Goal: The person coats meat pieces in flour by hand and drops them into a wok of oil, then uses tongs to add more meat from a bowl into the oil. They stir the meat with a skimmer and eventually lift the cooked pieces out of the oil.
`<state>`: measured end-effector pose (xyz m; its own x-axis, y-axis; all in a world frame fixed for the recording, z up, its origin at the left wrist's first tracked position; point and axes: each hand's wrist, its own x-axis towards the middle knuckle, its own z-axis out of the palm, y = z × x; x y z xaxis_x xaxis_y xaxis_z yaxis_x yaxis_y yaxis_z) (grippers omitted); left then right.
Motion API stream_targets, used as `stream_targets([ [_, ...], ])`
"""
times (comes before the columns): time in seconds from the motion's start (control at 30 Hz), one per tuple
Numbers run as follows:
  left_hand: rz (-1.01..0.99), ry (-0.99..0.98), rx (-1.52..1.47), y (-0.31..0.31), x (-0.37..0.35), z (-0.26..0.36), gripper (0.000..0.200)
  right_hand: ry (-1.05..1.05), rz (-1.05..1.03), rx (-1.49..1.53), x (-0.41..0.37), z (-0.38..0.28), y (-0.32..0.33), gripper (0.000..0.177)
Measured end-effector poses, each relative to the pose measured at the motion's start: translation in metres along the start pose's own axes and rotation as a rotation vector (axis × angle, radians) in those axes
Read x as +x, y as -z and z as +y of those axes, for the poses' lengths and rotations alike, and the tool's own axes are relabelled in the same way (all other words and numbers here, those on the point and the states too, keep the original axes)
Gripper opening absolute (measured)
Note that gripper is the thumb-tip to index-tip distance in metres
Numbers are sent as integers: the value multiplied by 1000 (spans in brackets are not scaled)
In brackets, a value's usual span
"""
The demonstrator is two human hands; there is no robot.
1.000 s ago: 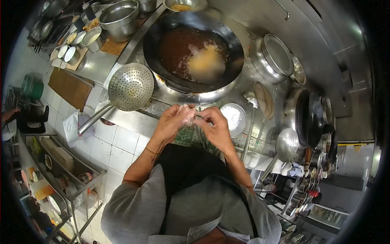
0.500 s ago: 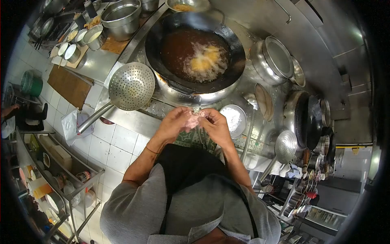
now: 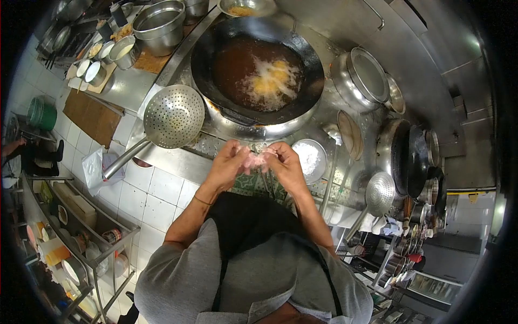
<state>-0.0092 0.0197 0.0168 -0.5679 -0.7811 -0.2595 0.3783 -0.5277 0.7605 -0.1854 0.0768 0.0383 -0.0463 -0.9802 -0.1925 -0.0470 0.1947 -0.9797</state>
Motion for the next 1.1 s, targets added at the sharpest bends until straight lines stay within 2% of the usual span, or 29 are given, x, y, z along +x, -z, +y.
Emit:
stream_targets([
  [0.07, 94, 13, -43, -4, -2, 7, 21, 56, 40, 325, -1, -8, -2, 23],
  [0.1, 92, 14, -43, -1, 0, 6, 21, 56, 42, 325, -2, -15, -4, 23],
  [0.17, -47, 108, -72, 5, 3, 6, 22, -14, 80, 577, -5, -33, -9, 19],
  [0.2, -47, 109, -73, 4, 3, 5, 22, -14, 81, 577, -5, -30, -7, 19],
  [0.27, -116, 47, 207, -5, 2, 5, 19, -30, -64, 470, -4, -19, -3, 18],
  [0.3, -115, 47, 207, -5, 3, 2, 19, -30, -66, 470, -4, -14, -3, 18],
  [0.37, -156, 44, 222, -3, 5, -5, 17, 28, -91, 202, -4, -7, -4, 18],
  [0.5, -75, -15, 232, 2, 6, -9, 19, -2, -16, 175, -2, -6, 0, 17],
  [0.57, -55, -44, 218, 5, 5, -7, 18, 18, 87, 310, -2, -5, 2, 18],
  [0.7, -129, -82, 435, 0, 2, 6, 18, -74, 1, 493, -4, -19, -9, 19],
  [0.77, -154, -370, 797, -4, 3, 2, 16, -61, -35, 164, 0, -6, -14, 19],
  [0.9, -25, -264, 687, -14, -3, 3, 14, -79, -92, 202, 7, 10, -3, 17],
  [0.97, 23, -189, 521, -5, 1, -3, 13, -87, -44, 568, 5, 7, 5, 14],
  [1.0, 22, -188, 519, 0, 2, -3, 13, -88, -42, 567, 5, 3, 8, 14],
  [1.07, 33, -108, 301, 3, 0, 8, 13, -200, 159, 983, 6, -7, 13, 11],
  [1.1, 32, -107, 299, 7, 1, 7, 13, -196, 129, 1118, 7, -5, 17, 15],
])
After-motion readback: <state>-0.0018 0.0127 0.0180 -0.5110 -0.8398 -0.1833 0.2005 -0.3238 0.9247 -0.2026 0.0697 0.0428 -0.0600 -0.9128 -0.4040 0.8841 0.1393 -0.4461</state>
